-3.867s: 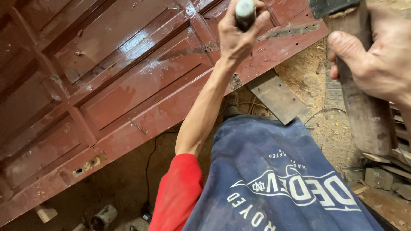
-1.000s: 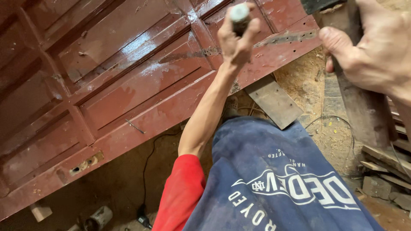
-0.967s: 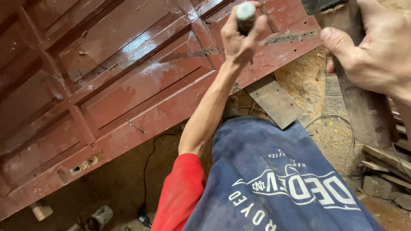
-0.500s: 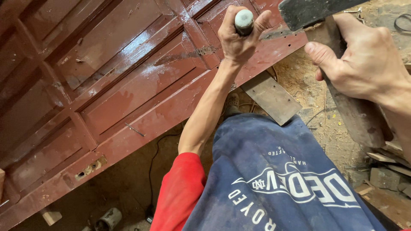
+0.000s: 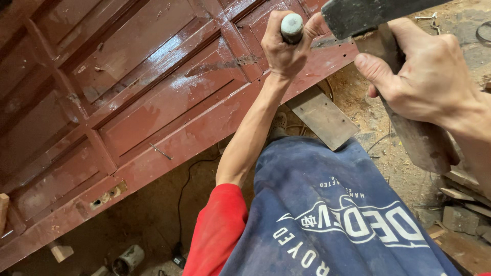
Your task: The person uses a chisel and mallet to chip away wood from a reddish-brown wooden door. They repeatedly strike the chisel to remove material from the door's surface and edges.
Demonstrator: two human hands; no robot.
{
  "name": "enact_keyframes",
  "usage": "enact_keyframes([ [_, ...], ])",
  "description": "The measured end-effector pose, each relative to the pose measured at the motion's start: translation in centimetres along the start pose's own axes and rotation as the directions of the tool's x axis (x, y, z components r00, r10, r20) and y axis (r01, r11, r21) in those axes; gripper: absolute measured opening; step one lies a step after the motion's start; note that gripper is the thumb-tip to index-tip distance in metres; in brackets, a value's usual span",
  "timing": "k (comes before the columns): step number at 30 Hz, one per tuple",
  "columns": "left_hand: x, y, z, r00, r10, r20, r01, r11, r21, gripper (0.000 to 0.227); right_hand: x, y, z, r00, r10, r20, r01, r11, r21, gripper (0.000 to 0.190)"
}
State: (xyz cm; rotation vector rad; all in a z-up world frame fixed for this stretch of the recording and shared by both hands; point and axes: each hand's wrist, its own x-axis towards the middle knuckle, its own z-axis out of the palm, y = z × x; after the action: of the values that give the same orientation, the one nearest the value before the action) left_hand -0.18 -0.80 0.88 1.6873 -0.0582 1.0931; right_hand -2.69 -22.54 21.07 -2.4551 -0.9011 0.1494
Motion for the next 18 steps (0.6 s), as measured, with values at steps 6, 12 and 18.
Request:
enact_keyframes([
  [6, -1.1, 0.1, 0.9, 0.997, 0.078, -0.018, -0.076, 0.993, 0.090, 0.031, 1.3, -2.2, -0.8, 0.992, -0.121, -0.046, 0.120, 0.993, -0.011, 0.033],
  [12, -1.1, -1.2, 0.1, 0.999, -0.022, -0.024, 0.023, 0.999, 0.023, 0.027, 2.6, 1.2, 1.5, 0.980, 0.045, 0.193, -0.042, 0.999, -0.019, 0.043],
  [18, 1.9, -3.7, -4.9, 0.902, -0.235, -0.363, 0.165, 0.963, -0.214, 0.024, 0.3, 2.9, 0.2, 0.976, 0.197, 0.091, -0.215, 0.929, 0.300, 0.032],
])
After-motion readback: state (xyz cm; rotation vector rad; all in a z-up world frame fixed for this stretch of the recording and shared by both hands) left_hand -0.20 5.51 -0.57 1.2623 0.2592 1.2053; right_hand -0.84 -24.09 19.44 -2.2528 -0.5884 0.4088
